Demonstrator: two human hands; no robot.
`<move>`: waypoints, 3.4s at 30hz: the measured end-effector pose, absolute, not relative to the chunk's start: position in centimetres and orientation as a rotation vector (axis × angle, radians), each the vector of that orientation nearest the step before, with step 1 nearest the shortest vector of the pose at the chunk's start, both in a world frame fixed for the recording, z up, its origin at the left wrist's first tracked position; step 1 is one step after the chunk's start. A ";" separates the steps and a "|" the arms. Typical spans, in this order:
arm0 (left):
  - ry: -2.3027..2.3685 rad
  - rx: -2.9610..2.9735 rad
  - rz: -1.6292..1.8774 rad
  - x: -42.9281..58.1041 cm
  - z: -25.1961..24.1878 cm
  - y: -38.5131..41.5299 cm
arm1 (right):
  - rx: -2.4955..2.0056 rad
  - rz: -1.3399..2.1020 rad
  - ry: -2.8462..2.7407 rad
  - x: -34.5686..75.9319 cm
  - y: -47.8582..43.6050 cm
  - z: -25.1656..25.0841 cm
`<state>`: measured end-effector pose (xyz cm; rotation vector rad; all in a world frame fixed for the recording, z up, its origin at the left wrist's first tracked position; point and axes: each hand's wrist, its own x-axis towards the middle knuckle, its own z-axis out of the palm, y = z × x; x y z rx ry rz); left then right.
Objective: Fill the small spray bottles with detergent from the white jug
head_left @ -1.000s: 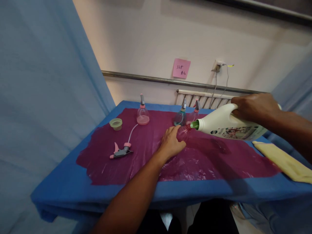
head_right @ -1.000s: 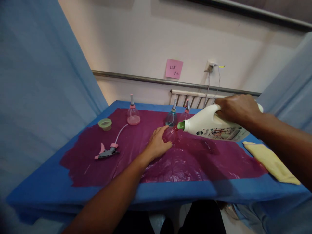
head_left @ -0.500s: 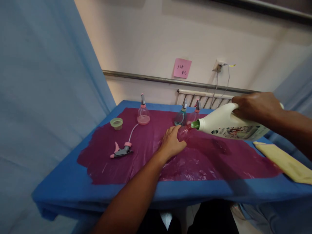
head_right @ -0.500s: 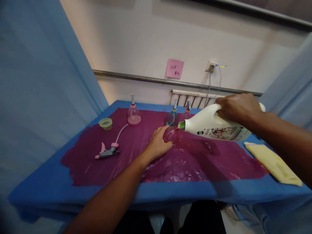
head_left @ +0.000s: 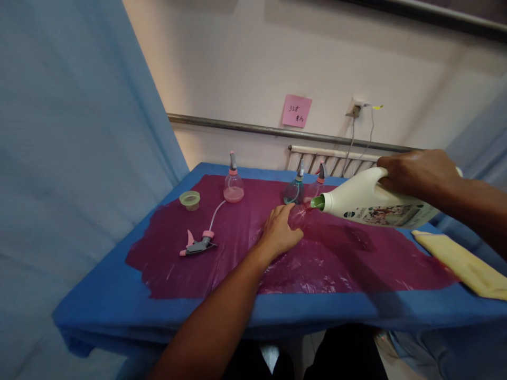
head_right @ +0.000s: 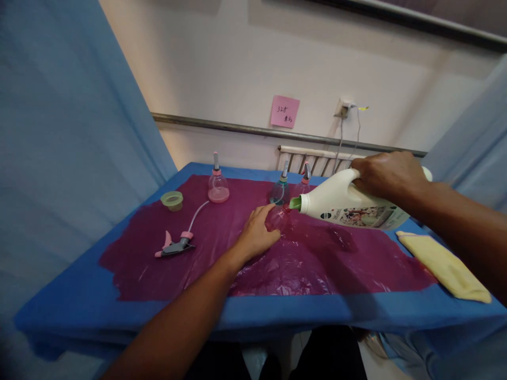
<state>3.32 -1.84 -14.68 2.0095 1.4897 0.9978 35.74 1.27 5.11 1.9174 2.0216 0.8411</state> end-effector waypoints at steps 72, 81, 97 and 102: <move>1.498 1.999 1.036 3.4 -15.3 -1.6 | 1.915 0.847 2.087 35.2 1.5 5.9; 1.494 1.993 1.034 3.4 -15.4 -1.5 | 1.882 0.870 2.098 35.4 1.6 5.9; 1.483 1.972 1.046 3.3 -15.3 -1.6 | 1.885 0.881 2.020 34.8 1.4 6.1; 1.493 1.979 1.021 3.3 -15.3 -1.6 | 1.901 0.860 1.958 34.4 1.4 6.3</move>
